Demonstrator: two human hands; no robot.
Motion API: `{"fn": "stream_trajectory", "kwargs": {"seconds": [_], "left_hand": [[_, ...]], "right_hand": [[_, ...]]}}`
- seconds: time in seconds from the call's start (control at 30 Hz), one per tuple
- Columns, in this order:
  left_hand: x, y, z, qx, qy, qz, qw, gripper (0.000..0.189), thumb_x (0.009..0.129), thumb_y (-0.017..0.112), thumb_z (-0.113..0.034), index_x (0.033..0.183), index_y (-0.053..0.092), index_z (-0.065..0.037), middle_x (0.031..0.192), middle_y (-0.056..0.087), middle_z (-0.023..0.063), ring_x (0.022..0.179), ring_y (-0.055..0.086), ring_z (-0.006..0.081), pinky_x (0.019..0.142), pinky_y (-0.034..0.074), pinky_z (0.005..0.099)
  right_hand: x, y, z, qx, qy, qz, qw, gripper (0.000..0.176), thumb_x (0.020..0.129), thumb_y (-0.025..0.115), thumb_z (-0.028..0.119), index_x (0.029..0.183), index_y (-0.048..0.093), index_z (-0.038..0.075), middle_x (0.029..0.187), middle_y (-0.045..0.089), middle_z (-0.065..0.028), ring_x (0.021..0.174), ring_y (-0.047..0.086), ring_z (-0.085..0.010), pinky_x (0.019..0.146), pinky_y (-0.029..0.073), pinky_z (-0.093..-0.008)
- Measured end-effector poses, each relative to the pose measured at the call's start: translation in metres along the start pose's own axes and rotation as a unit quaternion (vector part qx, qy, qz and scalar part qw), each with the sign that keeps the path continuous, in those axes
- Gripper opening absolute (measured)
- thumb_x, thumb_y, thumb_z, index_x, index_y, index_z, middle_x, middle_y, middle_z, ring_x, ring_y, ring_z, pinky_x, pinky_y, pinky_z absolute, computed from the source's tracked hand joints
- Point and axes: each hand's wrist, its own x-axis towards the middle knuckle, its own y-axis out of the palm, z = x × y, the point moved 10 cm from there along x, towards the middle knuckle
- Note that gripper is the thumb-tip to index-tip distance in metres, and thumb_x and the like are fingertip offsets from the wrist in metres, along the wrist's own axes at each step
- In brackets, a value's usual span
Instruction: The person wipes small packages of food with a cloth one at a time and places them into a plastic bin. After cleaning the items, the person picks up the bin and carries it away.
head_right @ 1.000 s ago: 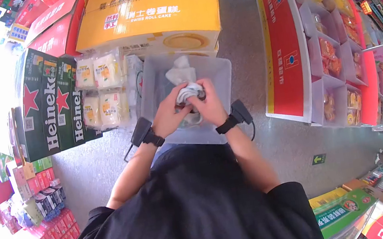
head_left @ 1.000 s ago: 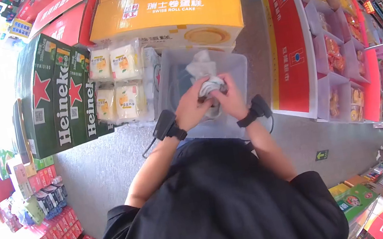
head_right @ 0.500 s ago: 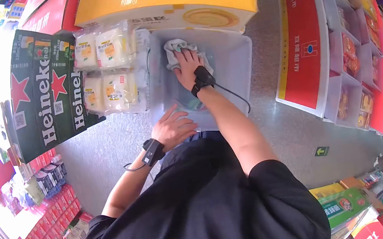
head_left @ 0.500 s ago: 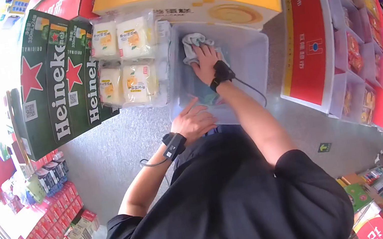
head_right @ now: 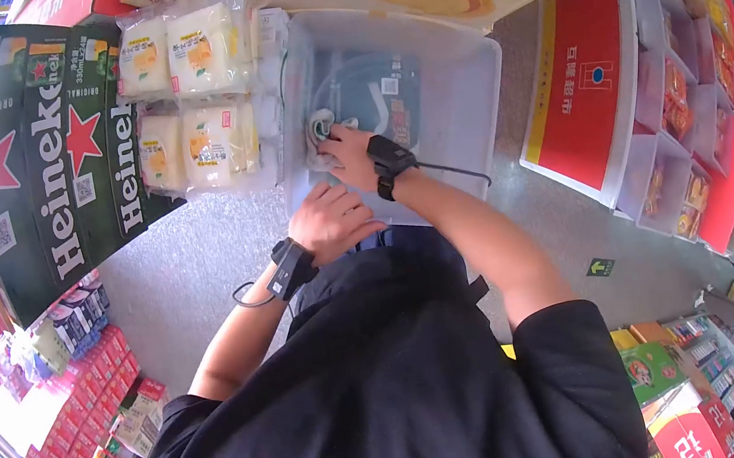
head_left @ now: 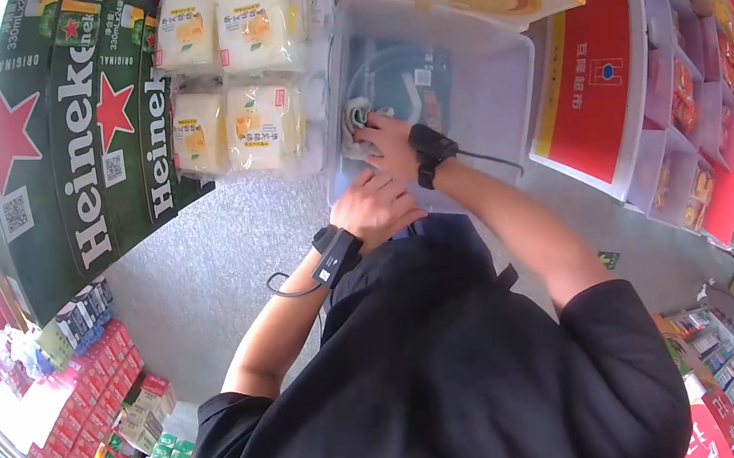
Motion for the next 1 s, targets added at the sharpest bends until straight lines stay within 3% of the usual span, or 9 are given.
{"fn": "stream_trajectory", "kwargs": {"seconds": [0.1, 0.2, 0.4, 0.43, 0.53, 0.67, 0.83, 0.93, 1.0], "left_hand": [[0.001, -0.008, -0.001, 0.006, 0.003, -0.032, 0.999, 0.029, 0.081, 0.075, -0.037, 0.072, 0.061, -0.014, 0.075, 0.054, -0.0001, 0.076, 0.058, 0.0185, 0.071, 0.046, 0.0332], [0.0, -0.013, -0.003, 0.016, -0.005, -0.032, 0.999, 0.03, 0.081, 0.075, -0.037, 0.07, 0.06, -0.014, 0.074, 0.052, 0.0002, 0.075, 0.057, 0.0186, 0.066, 0.046, 0.0323], [-0.005, -0.003, -0.006, 0.061, 0.018, -0.012, 0.998, 0.032, 0.081, 0.074, -0.039, 0.069, 0.057, -0.014, 0.076, 0.053, -0.0008, 0.074, 0.057, 0.0164, 0.063, 0.046, 0.031], [-0.003, 0.0, -0.007, 0.071, 0.027, -0.01, 0.997, 0.031, 0.081, 0.073, -0.039, 0.07, 0.057, -0.014, 0.076, 0.053, -0.001, 0.074, 0.057, 0.0159, 0.062, 0.045, 0.0309], [-0.004, 0.006, -0.008, 0.104, 0.041, 0.005, 0.994, 0.03, 0.083, 0.07, -0.041, 0.074, 0.057, -0.015, 0.078, 0.054, -0.0016, 0.075, 0.057, 0.0147, 0.062, 0.046, 0.0304], [-0.006, 0.016, -0.009, 0.123, 0.039, 0.037, 0.991, 0.029, 0.087, 0.065, -0.042, 0.08, 0.057, -0.015, 0.082, 0.056, -0.0021, 0.078, 0.058, 0.0145, 0.064, 0.048, 0.0301], [-0.006, 0.02, -0.006, 0.12, 0.005, 0.081, 0.989, 0.028, 0.089, 0.061, -0.043, 0.085, 0.058, -0.015, 0.086, 0.058, -0.0005, 0.081, 0.06, 0.0164, 0.067, 0.05, 0.0304], [-0.008, 0.027, 0.002, 0.106, -0.021, 0.112, 0.988, 0.03, 0.09, 0.06, -0.045, 0.085, 0.059, -0.015, 0.087, 0.057, 0.0009, 0.083, 0.061, 0.0178, 0.068, 0.05, 0.0318], [-0.008, 0.029, 0.0, 0.097, -0.036, 0.124, 0.987, 0.031, 0.09, 0.06, -0.046, 0.085, 0.059, -0.016, 0.087, 0.057, 0.0017, 0.085, 0.061, 0.0188, 0.069, 0.051, 0.0329]], "right_hand": [[-0.012, 0.015, -0.012, 0.011, -0.035, 0.065, 0.997, 0.031, 0.079, 0.066, 0.014, 0.11, 0.07, 0.011, 0.106, 0.06, -0.0141, 0.095, 0.064, -0.0354, 0.083, 0.053, -0.0441], [-0.025, 0.006, 0.001, -0.035, -0.024, 0.217, 0.975, 0.03, 0.078, 0.065, 0.011, 0.108, 0.071, 0.012, 0.109, 0.061, -0.015, 0.098, 0.064, -0.0359, 0.082, 0.053, -0.0438], [0.011, -0.029, -0.008, 0.062, 0.062, -0.196, 0.977, 0.038, 0.079, 0.061, 0.006, 0.116, 0.068, 0.01, 0.107, 0.06, -0.016, 0.096, 0.063, -0.0362, 0.083, 0.053, -0.0413], [0.01, -0.02, -0.01, 0.061, 0.099, -0.189, 0.975, 0.044, 0.079, 0.061, 0.006, 0.122, 0.066, 0.01, 0.107, 0.059, -0.0163, 0.095, 0.062, -0.037, 0.083, 0.053, -0.0413], [-0.001, 0.005, -0.017, 0.066, 0.123, -0.1, 0.985, 0.047, 0.08, 0.061, 0.006, 0.126, 0.064, 0.011, 0.109, 0.057, -0.016, 0.096, 0.061, -0.0364, 0.084, 0.052, -0.0416], [-0.023, 0.03, 0.002, 0.062, -0.065, 0.104, 0.99, 0.037, 0.078, 0.063, 0.007, 0.114, 0.071, 0.011, 0.11, 0.057, -0.0134, 0.101, 0.06, -0.0331, 0.087, 0.05, -0.039], [-0.045, 0.024, -0.034, -0.087, 0.042, 0.298, 0.95, 0.035, 0.077, 0.06, 0.0, 0.109, 0.071, 0.009, 0.111, 0.06, -0.0167, 0.108, 0.058, -0.0352, 0.092, 0.049, -0.0425], [-0.012, -0.062, -0.028, -0.228, -0.017, -0.03, 0.973, 0.044, 0.076, 0.059, -0.004, 0.117, 0.067, 0.009, 0.116, 0.059, -0.0159, 0.111, 0.056, -0.0358, 0.096, 0.049, -0.0431], [0.015, -0.106, -0.01, -0.185, 0.025, -0.176, 0.966, 0.051, 0.075, 0.06, -0.004, 0.124, 0.063, 0.011, 0.123, 0.056, -0.0137, 0.116, 0.054, -0.0348, 0.098, 0.049, -0.0428]]}}
